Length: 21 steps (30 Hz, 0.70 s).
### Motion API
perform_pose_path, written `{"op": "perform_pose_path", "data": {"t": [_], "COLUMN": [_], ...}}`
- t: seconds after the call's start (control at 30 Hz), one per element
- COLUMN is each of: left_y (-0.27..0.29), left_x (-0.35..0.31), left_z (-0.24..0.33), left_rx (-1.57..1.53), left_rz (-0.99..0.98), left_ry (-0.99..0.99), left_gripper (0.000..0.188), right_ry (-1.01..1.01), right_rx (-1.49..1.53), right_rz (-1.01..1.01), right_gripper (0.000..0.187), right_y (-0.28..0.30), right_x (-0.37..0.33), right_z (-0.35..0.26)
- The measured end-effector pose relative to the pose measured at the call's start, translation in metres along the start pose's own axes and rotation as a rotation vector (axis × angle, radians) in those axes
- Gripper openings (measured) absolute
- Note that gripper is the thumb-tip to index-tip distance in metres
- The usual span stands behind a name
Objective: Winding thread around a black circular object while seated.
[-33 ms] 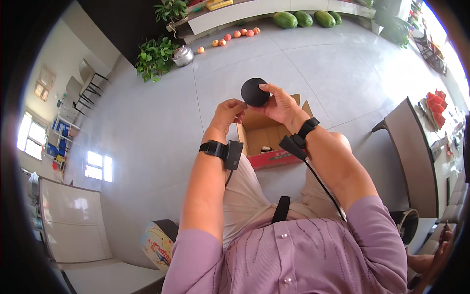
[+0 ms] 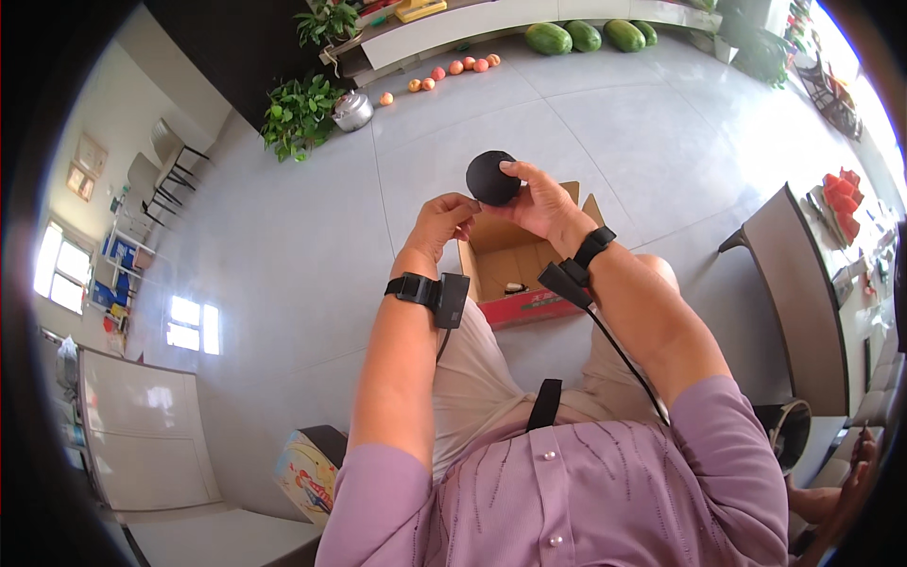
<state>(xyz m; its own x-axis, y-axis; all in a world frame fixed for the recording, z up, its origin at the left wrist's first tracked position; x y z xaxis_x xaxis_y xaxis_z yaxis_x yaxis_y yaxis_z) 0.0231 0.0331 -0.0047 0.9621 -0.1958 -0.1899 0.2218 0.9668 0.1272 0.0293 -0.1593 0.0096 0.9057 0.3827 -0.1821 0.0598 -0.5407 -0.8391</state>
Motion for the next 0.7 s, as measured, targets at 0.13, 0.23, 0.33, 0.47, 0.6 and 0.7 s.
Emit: {"op": "perform_pose_path", "data": {"t": [0.13, 0.23, 0.33, 0.47, 0.6, 0.7], "left_y": [-0.013, -0.014, -0.006, 0.006, 0.010, 0.008], "left_x": [-0.005, -0.007, -0.003, 0.007, 0.010, 0.011], "left_z": [0.010, 0.010, 0.004, -0.005, -0.010, -0.013], "left_rx": [0.139, 0.091, -0.043, -0.170, -0.129, -0.175], "left_rz": [-0.110, -0.188, -0.144, 0.054, 0.095, 0.089], "left_ry": [0.026, -0.044, -0.178, -0.181, -0.183, -0.162], "left_gripper": [0.021, 0.020, 0.012, 0.011, 0.015, 0.017], "right_ry": [0.147, 0.167, 0.145, 0.102, -0.104, -0.221], "right_rx": [-0.205, -0.461, -0.754, -0.857, -0.761, -0.637], "right_rz": [0.201, 0.234, 0.241, 0.174, 0.116, 0.077], "right_gripper": [0.068, 0.073, 0.074, 0.068, 0.064, 0.060], "right_y": [0.009, 0.014, 0.013, 0.009, 0.010, 0.012], "right_x": [0.005, 0.006, 0.005, 0.004, 0.006, 0.002], "right_z": [0.003, 0.005, 0.005, 0.011, 0.011, 0.009]}}
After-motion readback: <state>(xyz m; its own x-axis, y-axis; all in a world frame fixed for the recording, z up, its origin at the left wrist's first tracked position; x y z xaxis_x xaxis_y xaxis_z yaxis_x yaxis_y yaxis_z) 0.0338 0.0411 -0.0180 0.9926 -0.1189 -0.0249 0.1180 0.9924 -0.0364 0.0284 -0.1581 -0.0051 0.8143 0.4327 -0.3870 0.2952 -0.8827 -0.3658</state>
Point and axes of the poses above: each hand's wrist, its own x-axis towards the middle knuckle, its own y-axis out of the back of the hand, z = x × y, the point moved 1 cm from there along x, towards the middle knuckle, and after that the axes turned 6 degrees about x, right-handed, at the moved point
